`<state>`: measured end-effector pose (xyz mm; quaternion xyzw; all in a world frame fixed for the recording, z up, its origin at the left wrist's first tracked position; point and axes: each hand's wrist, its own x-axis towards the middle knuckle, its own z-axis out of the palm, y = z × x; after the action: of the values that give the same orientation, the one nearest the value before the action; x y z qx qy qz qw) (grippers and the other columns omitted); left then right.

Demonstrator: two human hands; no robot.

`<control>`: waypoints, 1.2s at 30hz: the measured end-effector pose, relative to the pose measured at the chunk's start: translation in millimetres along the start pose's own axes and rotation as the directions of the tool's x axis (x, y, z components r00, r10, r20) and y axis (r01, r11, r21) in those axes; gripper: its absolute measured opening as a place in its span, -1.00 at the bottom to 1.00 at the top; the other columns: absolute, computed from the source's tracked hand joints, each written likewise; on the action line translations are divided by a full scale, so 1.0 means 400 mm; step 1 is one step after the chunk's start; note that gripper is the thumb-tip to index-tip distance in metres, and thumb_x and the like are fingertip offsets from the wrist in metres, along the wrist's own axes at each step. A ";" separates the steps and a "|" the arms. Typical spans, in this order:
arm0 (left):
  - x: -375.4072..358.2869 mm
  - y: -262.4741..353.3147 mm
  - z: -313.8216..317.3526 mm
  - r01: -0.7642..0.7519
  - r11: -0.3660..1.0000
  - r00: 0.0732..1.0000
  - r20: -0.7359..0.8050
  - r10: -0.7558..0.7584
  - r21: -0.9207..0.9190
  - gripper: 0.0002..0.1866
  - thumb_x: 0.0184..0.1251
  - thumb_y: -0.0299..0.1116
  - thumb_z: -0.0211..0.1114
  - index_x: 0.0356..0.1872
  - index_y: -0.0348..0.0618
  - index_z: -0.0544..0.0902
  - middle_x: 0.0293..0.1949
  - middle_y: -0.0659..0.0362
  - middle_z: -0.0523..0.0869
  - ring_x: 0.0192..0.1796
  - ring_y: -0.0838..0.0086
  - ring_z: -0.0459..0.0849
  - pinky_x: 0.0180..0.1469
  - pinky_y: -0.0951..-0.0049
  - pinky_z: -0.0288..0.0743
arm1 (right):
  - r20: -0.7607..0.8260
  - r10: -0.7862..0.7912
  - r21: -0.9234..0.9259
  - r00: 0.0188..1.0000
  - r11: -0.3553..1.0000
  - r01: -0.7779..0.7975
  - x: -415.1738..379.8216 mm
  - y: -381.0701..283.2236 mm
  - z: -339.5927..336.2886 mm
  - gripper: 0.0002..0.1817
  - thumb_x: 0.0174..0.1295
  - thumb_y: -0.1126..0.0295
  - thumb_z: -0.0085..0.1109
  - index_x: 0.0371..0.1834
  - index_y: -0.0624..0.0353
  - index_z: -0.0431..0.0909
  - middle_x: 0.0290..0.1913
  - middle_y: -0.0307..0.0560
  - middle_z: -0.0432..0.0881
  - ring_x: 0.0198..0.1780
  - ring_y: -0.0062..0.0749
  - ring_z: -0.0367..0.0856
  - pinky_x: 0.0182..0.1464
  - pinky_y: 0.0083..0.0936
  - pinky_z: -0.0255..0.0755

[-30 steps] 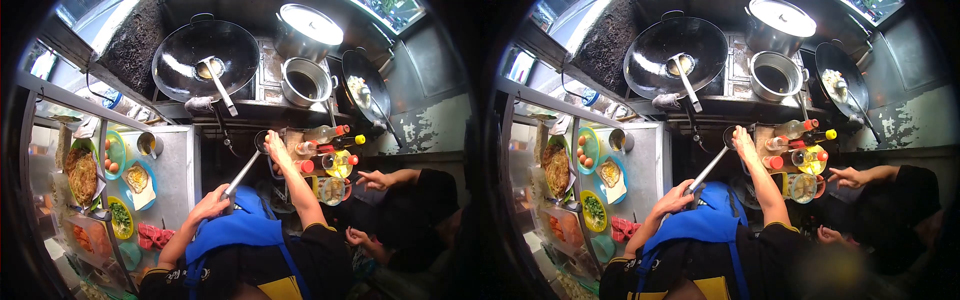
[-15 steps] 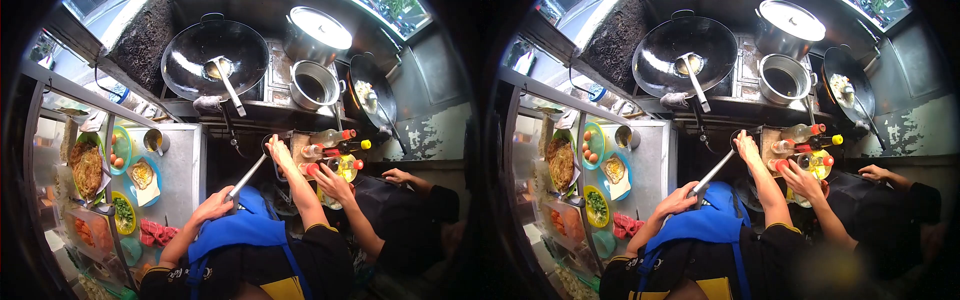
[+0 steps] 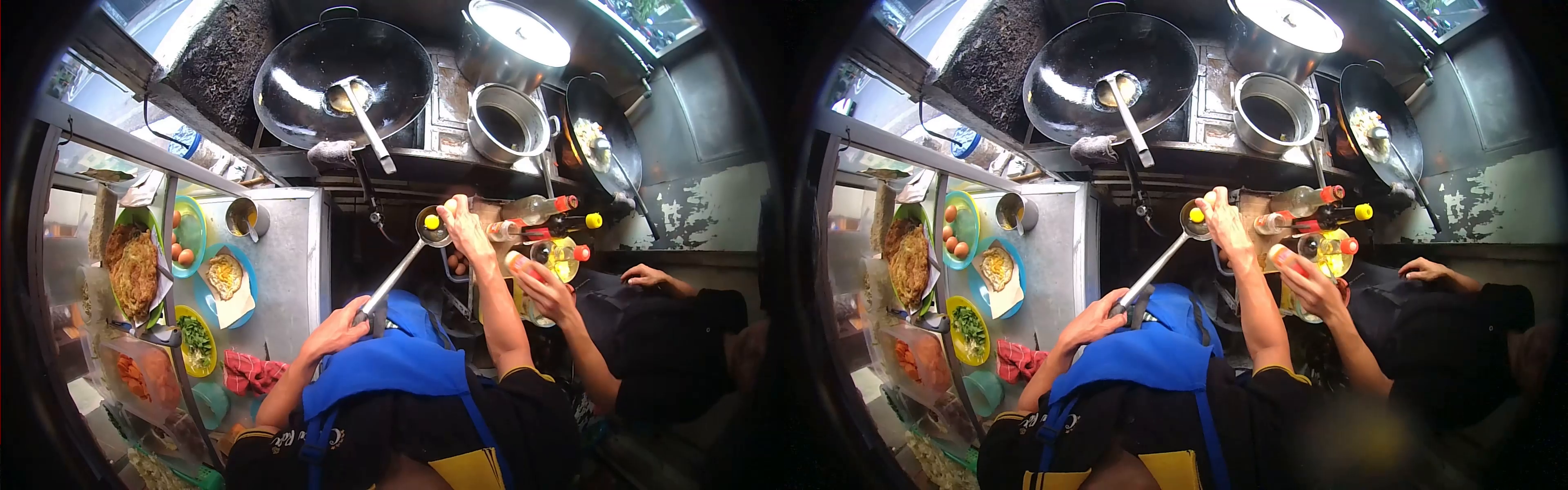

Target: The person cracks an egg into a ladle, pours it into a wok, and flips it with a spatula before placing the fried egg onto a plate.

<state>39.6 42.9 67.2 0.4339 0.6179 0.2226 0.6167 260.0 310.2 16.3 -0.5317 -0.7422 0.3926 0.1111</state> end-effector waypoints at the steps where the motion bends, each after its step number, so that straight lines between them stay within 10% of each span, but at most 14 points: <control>1: -0.004 -0.001 -0.001 -0.023 1.000 1.000 -0.010 0.023 0.001 -0.39 0.29 -0.25 0.17 0.36 -0.22 0.35 -0.19 -0.04 0.66 -0.15 0.26 0.64 0.00 0.29 0.49 | -0.019 -0.014 -0.014 1.000 1.000 0.014 -0.010 -0.012 -0.005 -0.50 0.45 -0.05 -0.01 0.17 0.10 0.20 -0.17 0.42 0.64 -0.10 0.51 0.56 -0.12 0.24 0.42; 18: -0.082 0.038 -0.026 0.032 0.999 0.999 0.018 -0.031 -0.038 -0.34 0.28 -0.28 0.22 0.40 -0.25 0.32 -0.25 0.22 0.52 -0.21 0.54 0.48 -0.13 0.50 0.41 | 0.020 0.072 -0.019 0.997 0.997 -0.072 -0.055 -0.018 0.013 -0.48 0.46 -0.07 -0.06 0.24 0.07 0.20 -0.07 0.43 0.61 0.00 0.41 0.57 0.07 0.11 0.41; 20: -0.090 0.032 -0.025 0.043 0.998 0.998 0.047 -0.041 -0.044 -0.34 0.29 -0.31 0.24 0.41 -0.26 0.31 -0.23 0.23 0.53 -0.19 0.55 0.49 -0.12 0.52 0.42 | -0.173 -0.242 0.078 0.955 0.963 0.258 -0.064 0.025 0.036 -0.52 0.46 0.03 -0.02 0.21 0.18 0.29 0.03 0.42 0.55 0.08 0.35 0.54 0.13 0.01 0.41; 21: -0.093 0.030 -0.022 0.048 0.993 0.998 0.042 -0.044 -0.111 -0.34 0.30 -0.35 0.24 0.42 -0.28 0.30 -0.21 0.23 0.53 -0.18 0.56 0.49 -0.10 0.54 0.42 | -0.171 -0.050 0.285 0.984 0.953 0.098 -0.081 0.009 0.029 -0.55 0.44 0.13 0.04 0.19 0.25 0.35 0.05 0.32 0.53 0.12 0.18 0.54 0.17 -0.12 0.42; 25: -0.094 0.034 -0.009 0.113 0.976 0.993 0.055 -0.104 -0.185 -0.35 0.32 -0.39 0.25 0.43 -0.28 0.30 -0.17 0.22 0.57 -0.21 0.61 0.52 -0.16 0.59 0.43 | -0.037 0.137 0.798 0.990 0.600 -0.053 -0.175 0.050 -0.016 -0.55 0.39 0.28 0.18 0.29 0.12 0.37 -0.14 -0.25 0.58 -0.22 -0.71 0.46 -0.19 -0.70 0.38; 28: -0.086 0.058 0.000 0.058 0.989 0.998 0.040 -0.053 -0.138 -0.36 0.33 -0.36 0.25 0.41 -0.27 0.31 -0.25 0.25 0.56 -0.33 0.64 0.50 -0.33 0.59 0.40 | -0.013 0.144 0.983 0.989 0.185 -0.014 -0.304 0.052 -0.086 -0.58 0.34 0.38 0.22 0.22 0.19 0.40 -0.12 -0.24 0.58 -0.18 -0.61 0.51 -0.13 -0.60 0.40; 36: -0.087 0.099 0.004 0.169 0.977 0.984 0.068 -0.162 -0.129 -0.33 0.33 -0.36 0.27 0.43 -0.27 0.28 -0.25 0.22 0.58 -0.47 0.64 0.46 -0.44 0.58 0.35 | -0.092 0.398 0.982 0.913 0.191 0.016 -0.715 0.221 -0.136 -0.54 0.25 0.49 0.22 0.24 0.17 0.43 -0.07 -0.24 0.55 -0.09 -0.62 0.53 -0.05 -0.60 0.43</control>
<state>46.6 34.9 118.9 0.3445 0.6177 0.1991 0.6783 470.8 96.0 62.8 -0.4905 -0.2289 0.6843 0.4887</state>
